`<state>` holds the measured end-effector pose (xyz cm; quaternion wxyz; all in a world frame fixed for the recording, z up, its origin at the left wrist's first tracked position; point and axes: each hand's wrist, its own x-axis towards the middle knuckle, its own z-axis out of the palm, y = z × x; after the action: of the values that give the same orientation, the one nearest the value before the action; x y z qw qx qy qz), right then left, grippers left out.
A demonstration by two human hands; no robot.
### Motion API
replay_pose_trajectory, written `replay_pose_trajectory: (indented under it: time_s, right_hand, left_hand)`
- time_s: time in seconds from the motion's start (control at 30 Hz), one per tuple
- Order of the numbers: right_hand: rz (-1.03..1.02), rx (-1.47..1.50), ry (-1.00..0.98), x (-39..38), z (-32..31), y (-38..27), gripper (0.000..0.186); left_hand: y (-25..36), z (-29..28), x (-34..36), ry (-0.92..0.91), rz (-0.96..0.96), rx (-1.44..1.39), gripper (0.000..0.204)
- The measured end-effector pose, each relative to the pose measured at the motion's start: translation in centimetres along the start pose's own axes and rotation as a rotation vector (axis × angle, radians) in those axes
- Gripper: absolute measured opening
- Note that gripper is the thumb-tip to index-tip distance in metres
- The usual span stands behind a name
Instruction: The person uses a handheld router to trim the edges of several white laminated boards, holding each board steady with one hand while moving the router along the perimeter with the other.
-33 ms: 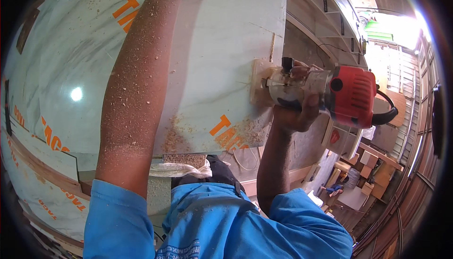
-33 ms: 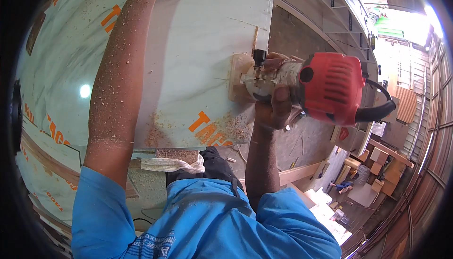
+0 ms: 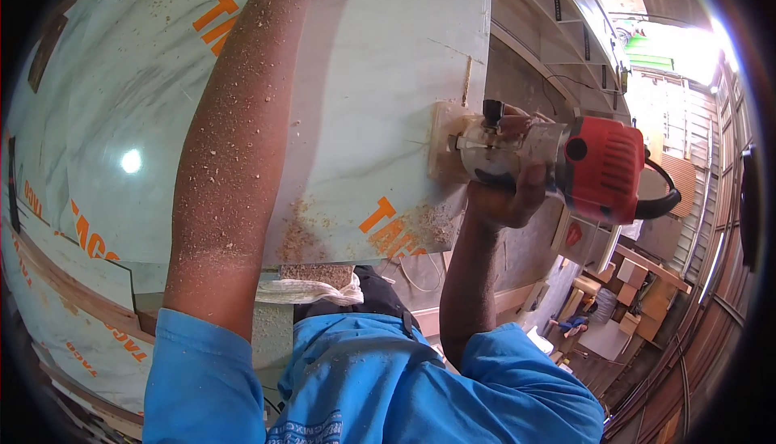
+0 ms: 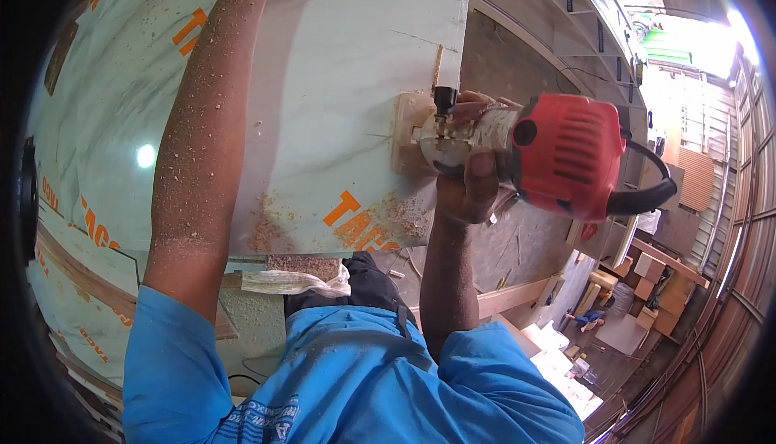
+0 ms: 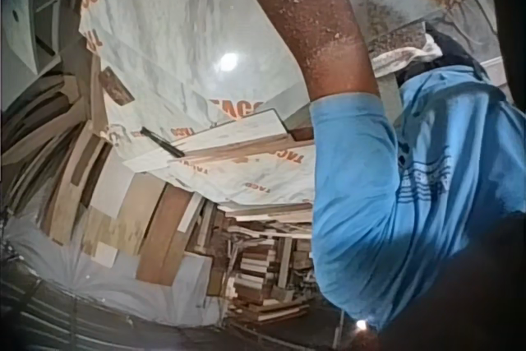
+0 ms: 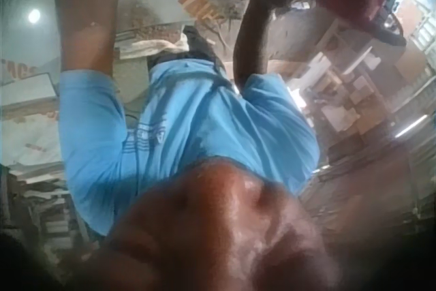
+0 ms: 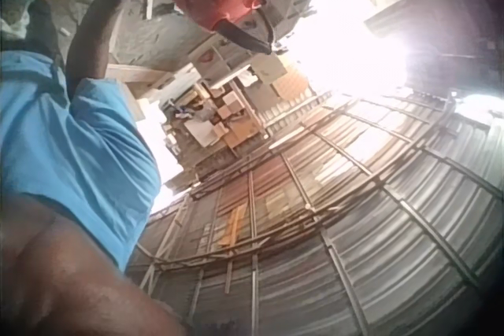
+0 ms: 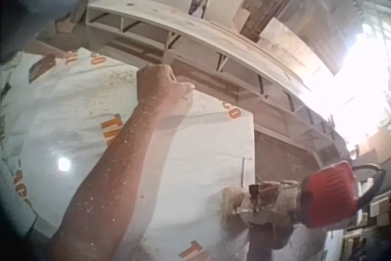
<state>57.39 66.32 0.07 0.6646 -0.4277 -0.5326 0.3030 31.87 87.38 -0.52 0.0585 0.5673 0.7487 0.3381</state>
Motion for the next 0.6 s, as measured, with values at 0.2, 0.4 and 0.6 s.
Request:
replay_pose_trajectory:
  time_s: [0.2,0.4,0.6]
  right_hand:
    - [-0.045,-0.004,0.029,-0.8,0.1,0.7,0.066]
    - [-0.051,0.078,-0.01,-0.1,0.0,0.9,0.088]
    - [-0.099,0.062,-0.018,2.7,1.1,2.2,0.07]
  left_hand:
    - [-0.2,0.1,-0.1,0.068,0.03,0.012,0.045]
    - [0.5,-0.7,0.2,-0.089,-0.031,0.007,0.043]
    - [0.2,-0.4,0.5,-0.107,-0.029,0.028,0.041]
